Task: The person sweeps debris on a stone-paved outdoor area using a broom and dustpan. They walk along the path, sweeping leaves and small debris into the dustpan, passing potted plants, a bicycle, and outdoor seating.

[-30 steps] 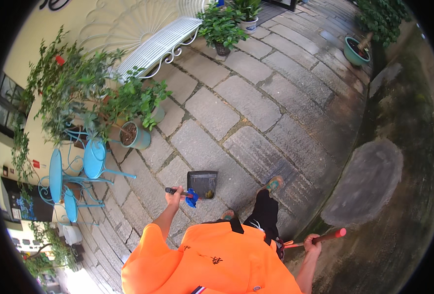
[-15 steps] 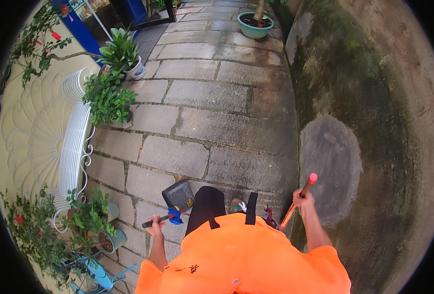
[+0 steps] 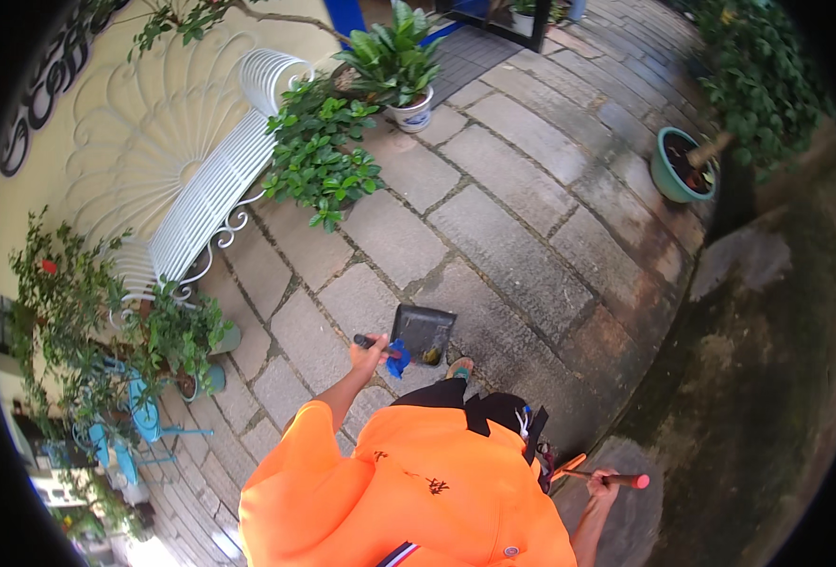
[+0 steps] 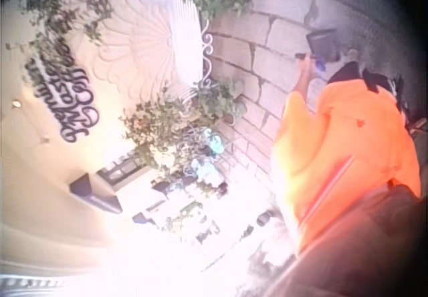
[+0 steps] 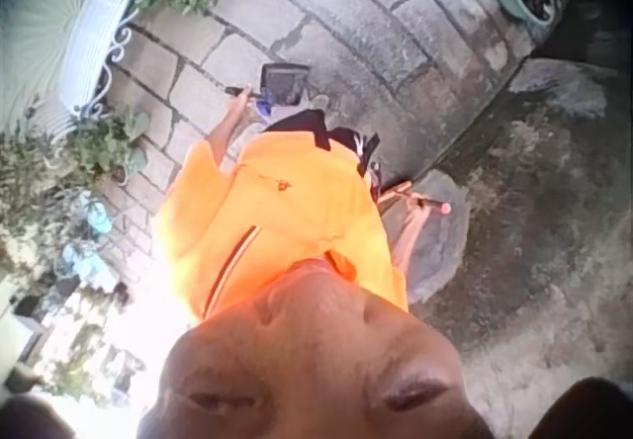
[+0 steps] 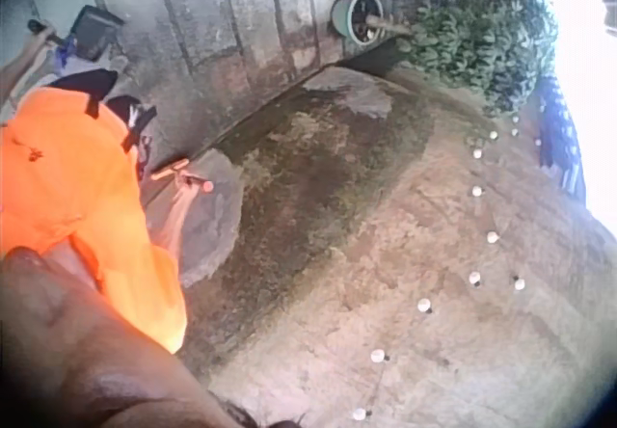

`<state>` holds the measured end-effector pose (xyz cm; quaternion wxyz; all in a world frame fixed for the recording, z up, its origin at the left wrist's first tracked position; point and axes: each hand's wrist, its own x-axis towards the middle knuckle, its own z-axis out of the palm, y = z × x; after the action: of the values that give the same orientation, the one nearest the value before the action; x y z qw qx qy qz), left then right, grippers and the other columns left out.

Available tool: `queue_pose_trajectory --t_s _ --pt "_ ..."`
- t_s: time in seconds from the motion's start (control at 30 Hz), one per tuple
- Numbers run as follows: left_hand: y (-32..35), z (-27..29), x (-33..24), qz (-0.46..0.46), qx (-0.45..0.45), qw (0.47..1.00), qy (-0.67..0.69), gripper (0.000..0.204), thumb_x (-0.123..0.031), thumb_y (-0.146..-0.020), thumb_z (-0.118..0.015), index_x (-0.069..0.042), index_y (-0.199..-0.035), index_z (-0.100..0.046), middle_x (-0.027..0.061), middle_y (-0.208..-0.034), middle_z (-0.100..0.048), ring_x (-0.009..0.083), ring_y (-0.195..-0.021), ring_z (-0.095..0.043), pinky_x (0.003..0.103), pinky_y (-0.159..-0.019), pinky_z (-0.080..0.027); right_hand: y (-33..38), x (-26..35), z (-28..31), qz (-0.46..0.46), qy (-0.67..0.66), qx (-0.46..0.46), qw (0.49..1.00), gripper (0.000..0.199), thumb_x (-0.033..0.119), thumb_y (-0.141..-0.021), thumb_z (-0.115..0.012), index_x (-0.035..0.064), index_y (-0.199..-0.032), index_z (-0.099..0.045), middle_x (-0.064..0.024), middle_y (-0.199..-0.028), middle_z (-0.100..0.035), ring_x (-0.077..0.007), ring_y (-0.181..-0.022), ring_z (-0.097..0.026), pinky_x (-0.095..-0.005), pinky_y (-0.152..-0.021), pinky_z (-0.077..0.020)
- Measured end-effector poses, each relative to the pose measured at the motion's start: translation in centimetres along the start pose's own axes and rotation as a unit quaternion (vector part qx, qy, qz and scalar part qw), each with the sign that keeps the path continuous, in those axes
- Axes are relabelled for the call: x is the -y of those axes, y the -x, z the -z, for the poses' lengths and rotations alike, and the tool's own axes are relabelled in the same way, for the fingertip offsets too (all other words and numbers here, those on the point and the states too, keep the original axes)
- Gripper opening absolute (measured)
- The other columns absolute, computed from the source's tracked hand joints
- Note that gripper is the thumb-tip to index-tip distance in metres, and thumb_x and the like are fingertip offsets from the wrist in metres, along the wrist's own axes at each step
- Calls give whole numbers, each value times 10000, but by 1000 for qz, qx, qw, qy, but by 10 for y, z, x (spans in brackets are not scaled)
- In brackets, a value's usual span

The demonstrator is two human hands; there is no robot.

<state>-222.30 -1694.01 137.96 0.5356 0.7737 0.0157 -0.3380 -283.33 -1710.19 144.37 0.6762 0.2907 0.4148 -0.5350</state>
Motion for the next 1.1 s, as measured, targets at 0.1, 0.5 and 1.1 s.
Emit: queue_pose_trajectory --t_s 0.1,0.5,1.1 --pt "-29 -47 -38 -5 7 1000 -27 216 -249 -808 -654 -35 -790 -625 66 -692 -629 116 -543 -589 229 -477 -483 -45 21 -67 -8 9 12 1000 156 17 -700 -543 85 -593 -453 -6 -554 -456 -154 -497 -467 -304 -483 -479" --pt "-121 -250 -183 -29 -64 998 -10 234 -268 -776 -681 -42 -798 -623 61 -689 -628 117 -562 -593 242 -500 -494 -252 75 -394 -86 -13 85 993 136 -6 -756 -462 73 -645 -449 -9 -594 -447 -154 -550 -481 -305 -528 -458" --pt "-276 -445 -311 9 -110 994 5 214 -208 -770 -694 -17 -827 -617 79 -713 -628 140 -536 -590 258 -494 -495 -449 -63 -770 -82 373 54 923 240 43 -806 -385 147 -591 -412 54 -525 -396 -78 -420 -323 -210 -399 -261"
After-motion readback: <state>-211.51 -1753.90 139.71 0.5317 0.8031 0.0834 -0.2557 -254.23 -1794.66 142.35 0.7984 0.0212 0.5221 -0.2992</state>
